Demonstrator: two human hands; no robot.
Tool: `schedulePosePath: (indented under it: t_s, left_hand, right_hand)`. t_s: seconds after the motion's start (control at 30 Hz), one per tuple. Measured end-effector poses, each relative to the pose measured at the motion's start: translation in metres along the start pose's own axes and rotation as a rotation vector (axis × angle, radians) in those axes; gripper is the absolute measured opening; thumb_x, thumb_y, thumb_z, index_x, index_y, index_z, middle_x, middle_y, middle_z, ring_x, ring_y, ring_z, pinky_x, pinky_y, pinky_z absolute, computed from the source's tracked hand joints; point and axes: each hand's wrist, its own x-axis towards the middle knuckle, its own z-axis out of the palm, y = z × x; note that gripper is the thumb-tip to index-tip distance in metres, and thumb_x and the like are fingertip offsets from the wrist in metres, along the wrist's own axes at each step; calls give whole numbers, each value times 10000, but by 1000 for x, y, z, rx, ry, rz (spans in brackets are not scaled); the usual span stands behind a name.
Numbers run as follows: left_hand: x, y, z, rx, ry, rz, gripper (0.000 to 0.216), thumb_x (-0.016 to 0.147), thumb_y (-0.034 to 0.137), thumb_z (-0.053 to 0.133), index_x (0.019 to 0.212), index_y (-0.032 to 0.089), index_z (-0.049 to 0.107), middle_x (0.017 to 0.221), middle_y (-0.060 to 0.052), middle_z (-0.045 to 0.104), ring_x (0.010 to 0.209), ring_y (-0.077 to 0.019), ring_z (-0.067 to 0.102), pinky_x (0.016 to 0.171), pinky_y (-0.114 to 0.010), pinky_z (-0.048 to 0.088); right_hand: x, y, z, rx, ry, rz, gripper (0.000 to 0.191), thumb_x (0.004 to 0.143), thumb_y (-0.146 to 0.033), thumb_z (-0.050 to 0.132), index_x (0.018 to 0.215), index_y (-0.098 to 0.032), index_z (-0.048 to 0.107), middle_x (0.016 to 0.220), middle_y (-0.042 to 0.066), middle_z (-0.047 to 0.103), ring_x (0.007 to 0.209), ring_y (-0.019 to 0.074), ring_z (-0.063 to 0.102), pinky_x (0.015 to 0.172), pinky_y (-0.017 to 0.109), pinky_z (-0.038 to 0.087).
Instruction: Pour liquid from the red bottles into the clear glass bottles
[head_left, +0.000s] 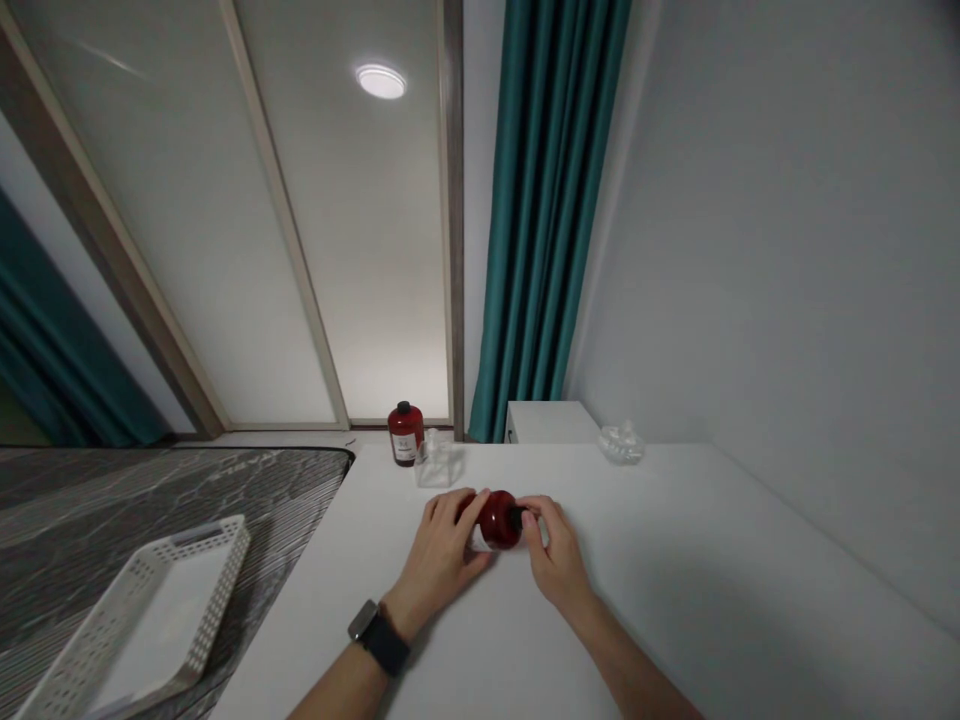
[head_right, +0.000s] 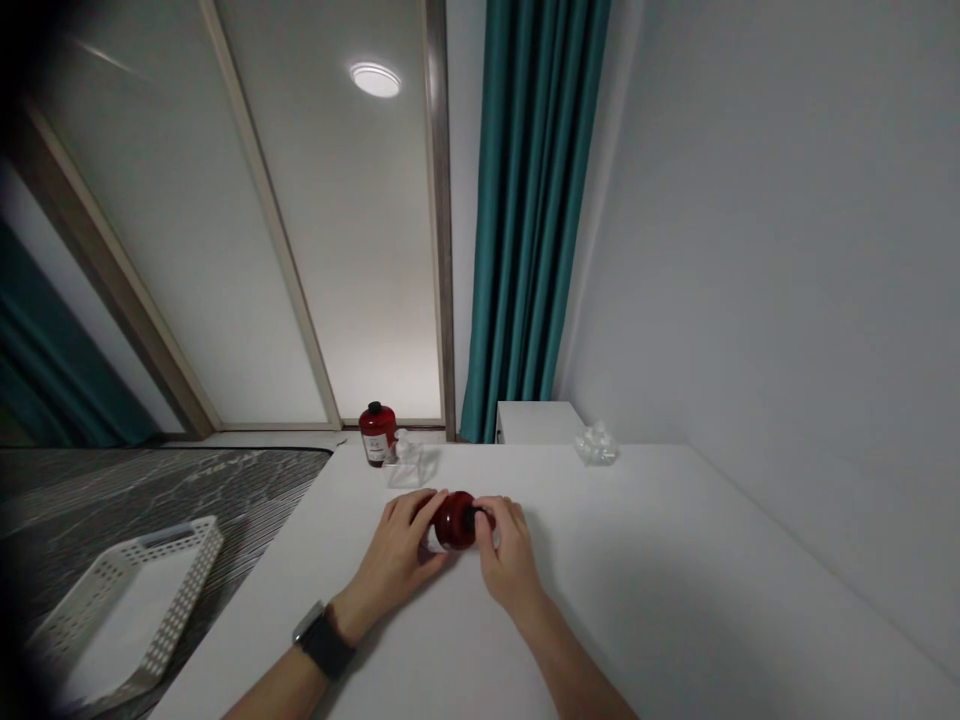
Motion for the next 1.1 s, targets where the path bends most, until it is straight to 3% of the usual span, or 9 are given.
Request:
schedulePosePath:
  t_s: [0.17,0.3,0.5,0.7,0.87,1.0,1.1]
  left_hand:
    - [2,-1,-1,-16,4,25,826,752,166,723,1486,228,350,1360,-141,582,1220,-325,561,1025,-495,478]
    - [4,0,-1,-22,-13,17,851,745,293,819,1468,230,374,1350,-146,592,1217,-339,570,1009,-507,489]
    - [8,1,0,-7,4,3,773,782,401,826,1431,250,435,1308,-131,628,1189,-330,593,987,-507,496]
    - [10,-5,-7,-39,-33,16,747,802,384,806,1443,267,440,1321,-121,627,1175,-316,601,990,-481,490]
    - [7,-5,-10,-35,-63,21,764,799,342,803,1459,272,425,1328,-110,619,1190,-313,585,1001,-472,463]
    - [6,-1,-10,-32,-84,28,769,807,327,794,1466,263,404,1356,-117,597,1220,-316,556,1023,-475,428]
    - [6,-1,-11,-27,-82,25,771,806,323,796,1464,254,401,1358,-120,593,1217,-316,551,1017,-473,425]
  right_hand:
    - [1,4,-4,-79,-23,26,190,943,-371,507,935,-218,620,690,8,618,676,199,595,643,304,480]
    - [2,3,-5,25,-101,55,166,956,-349,485,987,-211,573,717,4,656,646,182,629,611,278,484]
    - [3,11,-2,19,-165,100,179,977,-295,416,1074,-204,535,887,67,718,764,216,685,690,324,533]
    - [6,8,-10,-17,-227,-38,246,946,-167,406,1139,-218,549,1066,102,654,1009,246,627,907,410,526]
    - [4,-5,-13,24,-219,-119,241,798,-42,438,901,-237,536,1061,87,579,1070,254,562,954,426,482]
    - [4,-2,-9,30,-93,-94,169,880,-164,492,1037,-222,516,1088,103,583,1059,258,562,947,426,470]
    - [5,5,-8,-34,-106,24,116,931,-280,501,1031,-223,513,875,42,597,844,233,585,803,381,488]
